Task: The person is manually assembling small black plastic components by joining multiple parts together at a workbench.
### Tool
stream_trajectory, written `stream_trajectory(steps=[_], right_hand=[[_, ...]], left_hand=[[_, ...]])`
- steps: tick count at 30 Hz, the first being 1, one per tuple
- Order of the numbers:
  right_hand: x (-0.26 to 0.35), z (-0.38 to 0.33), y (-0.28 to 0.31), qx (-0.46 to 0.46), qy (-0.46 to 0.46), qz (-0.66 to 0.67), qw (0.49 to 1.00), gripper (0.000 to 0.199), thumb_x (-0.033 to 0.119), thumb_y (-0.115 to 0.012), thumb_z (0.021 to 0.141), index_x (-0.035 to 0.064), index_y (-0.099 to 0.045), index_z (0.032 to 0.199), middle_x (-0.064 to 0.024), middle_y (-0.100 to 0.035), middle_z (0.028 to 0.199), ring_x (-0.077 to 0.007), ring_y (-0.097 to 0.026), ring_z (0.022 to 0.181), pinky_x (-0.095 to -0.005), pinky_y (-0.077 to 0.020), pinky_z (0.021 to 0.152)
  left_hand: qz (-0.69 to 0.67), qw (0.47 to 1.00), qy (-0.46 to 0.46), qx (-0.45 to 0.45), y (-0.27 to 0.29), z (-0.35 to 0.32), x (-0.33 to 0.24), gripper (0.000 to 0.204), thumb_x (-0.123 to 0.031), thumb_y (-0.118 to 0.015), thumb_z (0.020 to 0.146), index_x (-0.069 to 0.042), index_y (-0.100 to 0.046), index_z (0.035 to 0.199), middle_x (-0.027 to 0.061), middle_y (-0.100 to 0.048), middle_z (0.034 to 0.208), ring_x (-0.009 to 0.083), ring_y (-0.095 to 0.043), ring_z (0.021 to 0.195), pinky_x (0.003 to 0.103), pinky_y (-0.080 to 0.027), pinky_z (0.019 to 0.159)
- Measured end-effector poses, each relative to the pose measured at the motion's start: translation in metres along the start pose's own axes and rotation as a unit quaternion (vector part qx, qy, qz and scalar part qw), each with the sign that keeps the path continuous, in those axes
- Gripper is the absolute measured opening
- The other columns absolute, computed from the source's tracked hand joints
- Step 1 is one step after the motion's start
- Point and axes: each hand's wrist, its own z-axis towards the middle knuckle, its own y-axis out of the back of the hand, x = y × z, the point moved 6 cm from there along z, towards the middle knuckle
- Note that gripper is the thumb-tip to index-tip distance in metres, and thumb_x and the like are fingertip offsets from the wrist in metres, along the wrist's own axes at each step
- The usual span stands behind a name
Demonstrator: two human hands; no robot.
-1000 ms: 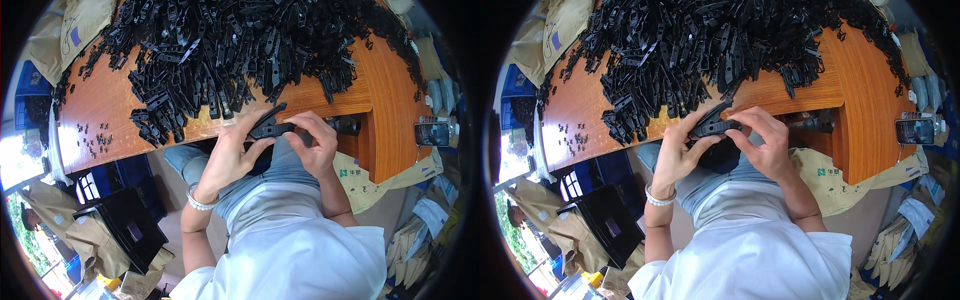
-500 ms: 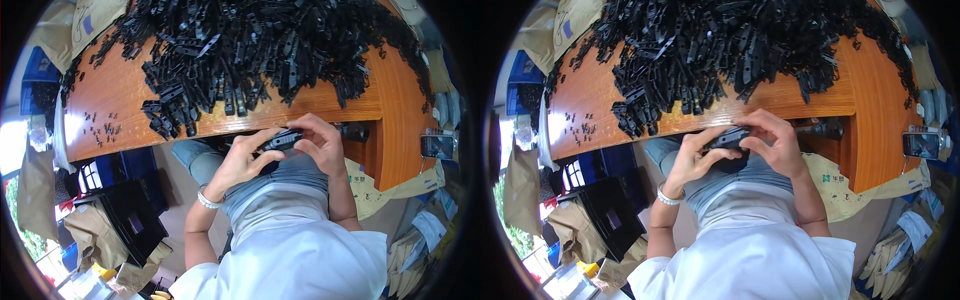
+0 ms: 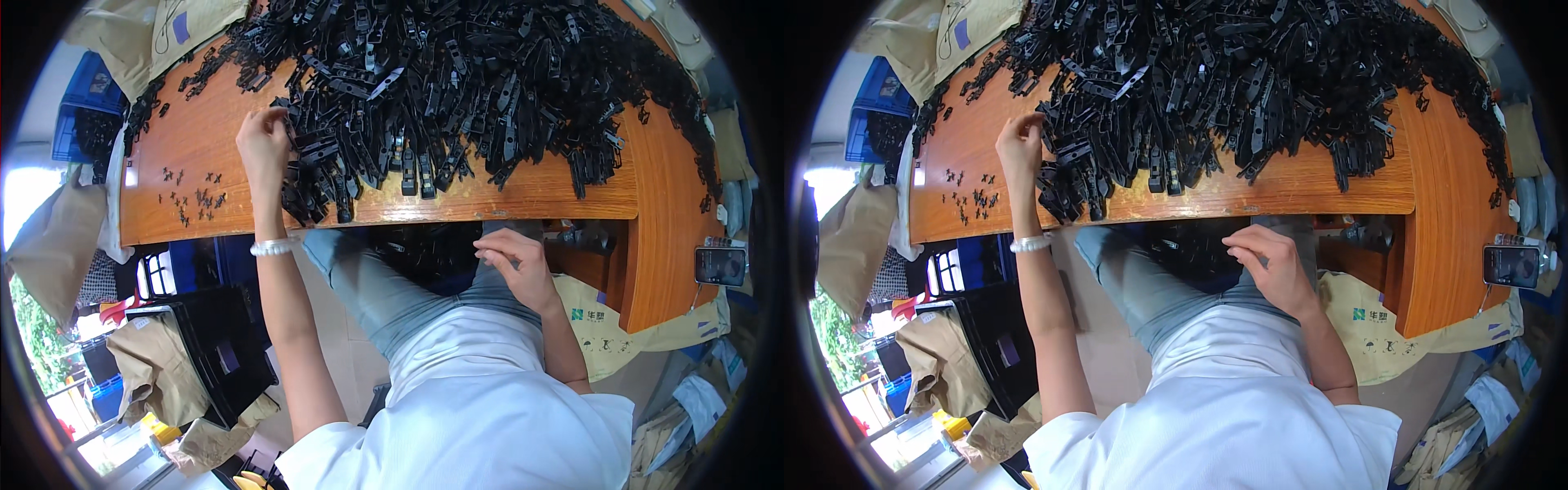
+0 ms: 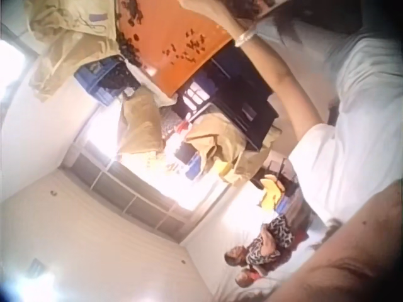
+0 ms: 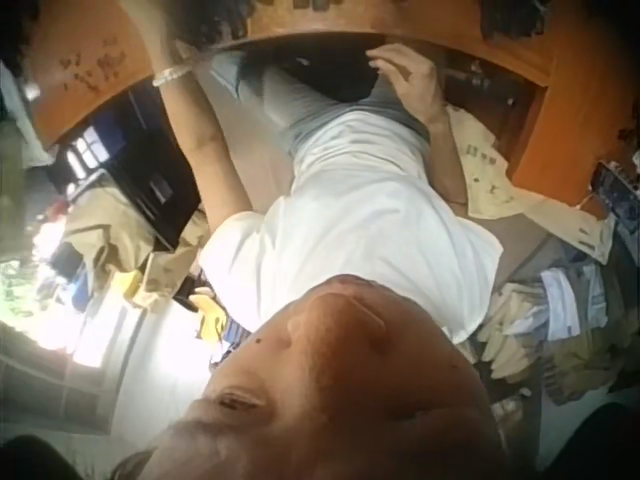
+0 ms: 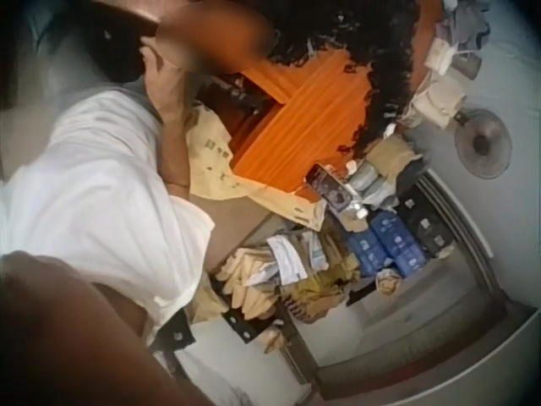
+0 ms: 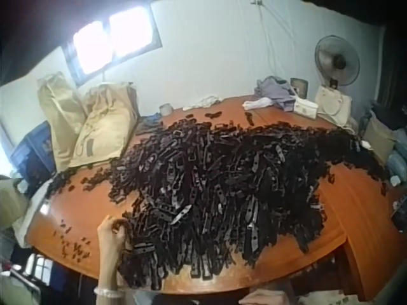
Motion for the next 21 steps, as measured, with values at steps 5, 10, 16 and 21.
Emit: stream_trajectory(steps=[5,10,16,21], right_hand=[[-0.009,-0.009,0.005,-0.016,-0.015,-0.013,1.0,0.016,-0.004,-0.052,0.08,-0.0051,-0.062,0.094,-0.0115,-0.06,0.089,-0.0156,-0.061,0.075,-0.0226,-0.0503,0.065],[-0.015,-0.013,0.009,-0.028,-0.037,-0.019,0.999,0.015,-0.003,-0.053,0.08,-0.0044,-0.062,0.092,-0.0109,-0.06,0.087,-0.0155,-0.06,0.075,-0.0228,-0.0493,0.064],[-0.005,-0.007,0.005,-0.021,-0.033,-0.038,0.999,0.015,0.0,-0.058,0.079,-0.0027,-0.063,0.093,-0.0111,-0.061,0.086,-0.0176,-0.059,0.074,-0.0237,-0.047,0.063],[-0.006,-0.01,0.006,-0.027,-0.032,-0.047,0.998,0.015,0.0,-0.059,0.079,-0.0019,-0.063,0.093,-0.0112,-0.061,0.087,-0.018,-0.058,0.075,-0.0247,-0.0461,0.064]], left_hand=[[0.027,0.999,0.046,-0.009,-0.004,0.04,0.042,0.016,-0.009,-0.057,0.078,-0.001,-0.066,0.089,0.0097,-0.065,0.076,0.0142,-0.061,0.064,0.024,-0.046,0.059],[-0.123,0.987,0.063,0.086,-0.011,0.033,0.0,0.014,-0.01,-0.062,0.077,-0.001,-0.066,0.087,0.0047,-0.064,0.073,0.0097,-0.057,0.058,0.022,-0.044,0.052],[-0.255,0.94,-0.075,0.216,-0.043,-0.007,-0.101,0.008,-0.002,-0.064,0.075,0.001,-0.064,0.083,0.0017,-0.058,0.063,0.0055,-0.049,0.056,0.021,-0.04,0.053],[-0.118,0.963,-0.138,0.199,-0.062,-0.02,-0.15,0.023,-0.02,-0.072,0.073,0.002,-0.064,0.073,0.0076,-0.06,0.062,0.01,-0.051,0.053,0.023,-0.042,0.052]])
